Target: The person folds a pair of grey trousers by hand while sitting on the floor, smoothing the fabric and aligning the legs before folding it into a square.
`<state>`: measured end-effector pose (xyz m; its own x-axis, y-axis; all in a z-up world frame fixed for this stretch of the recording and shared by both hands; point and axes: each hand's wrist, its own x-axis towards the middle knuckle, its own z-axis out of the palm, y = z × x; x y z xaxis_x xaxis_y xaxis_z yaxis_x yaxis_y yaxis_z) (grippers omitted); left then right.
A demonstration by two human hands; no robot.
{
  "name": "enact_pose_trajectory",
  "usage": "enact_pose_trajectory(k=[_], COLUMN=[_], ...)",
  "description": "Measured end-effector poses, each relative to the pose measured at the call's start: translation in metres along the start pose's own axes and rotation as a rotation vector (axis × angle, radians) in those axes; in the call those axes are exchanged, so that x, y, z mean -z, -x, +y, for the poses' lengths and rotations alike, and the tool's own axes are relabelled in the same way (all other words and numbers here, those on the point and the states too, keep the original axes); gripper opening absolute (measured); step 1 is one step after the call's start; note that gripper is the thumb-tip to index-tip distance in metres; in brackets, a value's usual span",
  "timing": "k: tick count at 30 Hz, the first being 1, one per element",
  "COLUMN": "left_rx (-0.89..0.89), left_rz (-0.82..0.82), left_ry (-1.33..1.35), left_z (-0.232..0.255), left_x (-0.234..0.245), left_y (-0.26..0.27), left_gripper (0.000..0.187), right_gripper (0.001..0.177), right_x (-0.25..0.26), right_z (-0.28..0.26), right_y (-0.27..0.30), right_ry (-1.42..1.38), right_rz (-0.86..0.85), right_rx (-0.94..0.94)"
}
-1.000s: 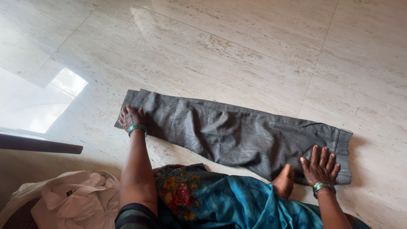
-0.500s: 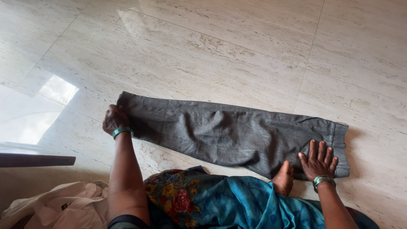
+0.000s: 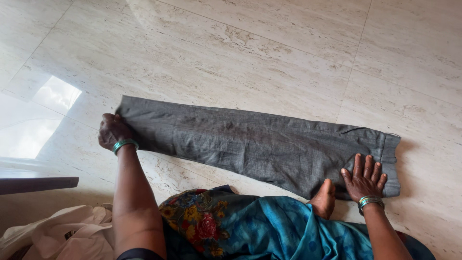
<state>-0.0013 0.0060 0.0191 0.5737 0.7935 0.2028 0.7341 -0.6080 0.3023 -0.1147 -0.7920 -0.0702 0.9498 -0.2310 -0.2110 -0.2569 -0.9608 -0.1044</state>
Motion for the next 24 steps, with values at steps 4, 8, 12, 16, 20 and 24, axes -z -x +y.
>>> enact_pose_trajectory(k=[4,8,12,16,20,24], left_rx=[0.019,-0.488,-0.916,-1.167,-1.14,-1.027], left_rz=[-0.081,-0.233,-0.582,-0.686,-0.729,-0.626], left_ry=[-0.335,-0.218,-0.002,0.246,0.117,-0.039], left_z=[0.022,0.096,0.176,0.201,0.206,0.196], left_x=[-0.019,-0.031,-0.016,0.002,-0.003,-0.014], left_y=[0.019,0.114,0.273,0.397,0.43,0.394], left_gripper=[0.069,0.073,0.078,0.08,0.081,0.084], right_gripper=[0.085,0.084,0.084,0.085,0.086,0.084], right_x=[0.001,0.003,-0.005,-0.002,0.005,0.016], right_z=[-0.005,-0.006,-0.006,-0.011,-0.019,-0.017], right_y=[0.001,-0.001,0.001,0.001,0.005,0.007], right_ry=[-0.006,0.001,0.011,0.02,0.009,0.026], right_rz=[0.01,0.024,0.071,0.052,-0.013,-0.033], right_rx=[-0.009,0.002,0.009,-0.006,-0.034,-0.003])
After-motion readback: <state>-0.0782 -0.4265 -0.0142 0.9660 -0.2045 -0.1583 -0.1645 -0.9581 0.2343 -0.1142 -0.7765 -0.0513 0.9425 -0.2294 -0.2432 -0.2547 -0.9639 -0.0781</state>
